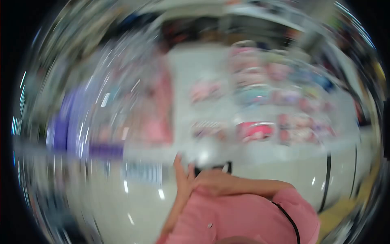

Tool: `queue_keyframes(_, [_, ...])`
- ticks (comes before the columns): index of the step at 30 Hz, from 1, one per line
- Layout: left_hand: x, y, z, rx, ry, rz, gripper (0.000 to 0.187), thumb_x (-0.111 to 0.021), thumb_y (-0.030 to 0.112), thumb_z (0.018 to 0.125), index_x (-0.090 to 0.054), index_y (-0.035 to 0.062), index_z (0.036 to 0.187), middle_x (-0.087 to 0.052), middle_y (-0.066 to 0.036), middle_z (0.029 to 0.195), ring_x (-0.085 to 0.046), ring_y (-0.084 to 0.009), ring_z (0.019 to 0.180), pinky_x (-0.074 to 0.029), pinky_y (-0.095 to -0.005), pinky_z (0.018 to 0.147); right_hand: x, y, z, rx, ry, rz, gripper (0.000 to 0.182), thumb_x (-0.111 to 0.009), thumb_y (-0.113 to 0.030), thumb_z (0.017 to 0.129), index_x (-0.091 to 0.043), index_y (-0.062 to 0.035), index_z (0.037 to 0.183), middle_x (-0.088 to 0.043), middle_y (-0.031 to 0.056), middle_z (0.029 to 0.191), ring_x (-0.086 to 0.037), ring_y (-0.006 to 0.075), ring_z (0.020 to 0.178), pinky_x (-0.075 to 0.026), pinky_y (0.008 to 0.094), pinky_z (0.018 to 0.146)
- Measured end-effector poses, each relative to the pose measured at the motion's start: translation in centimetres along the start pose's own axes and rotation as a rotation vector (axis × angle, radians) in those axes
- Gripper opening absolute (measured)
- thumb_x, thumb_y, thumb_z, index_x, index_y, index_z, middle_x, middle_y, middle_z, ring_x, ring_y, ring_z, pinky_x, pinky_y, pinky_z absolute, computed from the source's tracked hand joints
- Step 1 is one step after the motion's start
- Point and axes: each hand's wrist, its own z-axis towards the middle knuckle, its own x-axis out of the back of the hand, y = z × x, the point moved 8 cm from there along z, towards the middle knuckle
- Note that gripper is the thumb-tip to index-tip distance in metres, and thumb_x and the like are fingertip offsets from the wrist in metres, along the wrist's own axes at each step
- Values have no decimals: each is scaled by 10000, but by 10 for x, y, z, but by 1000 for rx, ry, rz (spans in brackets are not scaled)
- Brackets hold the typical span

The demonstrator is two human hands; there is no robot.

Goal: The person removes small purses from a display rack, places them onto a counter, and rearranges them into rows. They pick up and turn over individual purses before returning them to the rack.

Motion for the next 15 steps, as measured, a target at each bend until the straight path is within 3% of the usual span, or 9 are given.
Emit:
queue_keyframes(1, [8, -2, -7, 42, 49, -10, 597, -609, 186, 998, -359, -92, 1465, -434, -310, 1452, -441, -443, 1343, -331, -445, 1149, -17, 17, -3, -97, -63, 51, 262, -586, -91, 852, -652, -99, 1105, -678, 123, 1101, -613, 343, 1084, -488, 432, 916])
queue_keyframes(2, [17, 0, -15, 21, 98, -14, 609, -618, 198, 991, -360, -94, 1459, -442, -320, 1440, -447, -462, 1333, -352, -451, 1135, -26, 17, -3, -53, -84, 38, 230, -597, -48, 825, -669, -97, 1037, -681, 121, 1079, -634, 355, 1012, -509, 444, 866])
queue_keyframes(3, [22, -7, -24, 62, 106, 5, 614, -617, 198, 986, -354, -91, 1459, -439, -323, 1443, -440, -467, 1343, -362, -458, 1131, -22, -8, 6, -32, -37, 48, 181, -603, 2, 784, -672, -76, 931, -686, 121, 959, -649, 362, 923, -523, 455, 794])
queue_keyframes(5, [31, -10, -41, 83, 159, 41, 614, -612, 199, 986, -345, -81, 1463, -432, -312, 1451, -450, -466, 1337, -385, -459, 1117, -37, -11, 4, -78, -111, 16, 178, -569, 62, 747, -657, -53, 849, -667, 124, 824, -647, 356, 812, -519, 437, 721])
queue_keyframes(8, [46, -9, -62, 67, 184, -24, 612, -600, 221, 995, -339, -71, 1466, -429, -302, 1458, -463, -461, 1328, -403, -454, 1103, -59, -21, -2, -80, -79, 14, 280, -437, 146, 708, -641, -17, 810, -632, 104, 684, -588, 271, 600, -483, 348, 575])
queue_keyframes(14, [102, -52, -149, 135, 200, -147, 616, -598, 251, 1004, -340, -40, 1481, -436, -287, 1462, -480, -442, 1321, -406, -444, 1094, -147, -38, -1, -257, -122, 74, 294, -365, 154, 723, -605, -9, 772, -566, 49, 625, -532, 144, 566, -430, 284, 548])
queue_keyframes(15, [111, -65, -171, 163, 197, -146, 614, -599, 255, 1004, -345, -38, 1480, -443, -285, 1457, -486, -442, 1315, -412, -444, 1089, -170, -41, 1, -258, -142, 98, 279, -390, 152, 724, -608, -10, 783, -584, 66, 650, -553, 170, 586, -443, 296, 563])
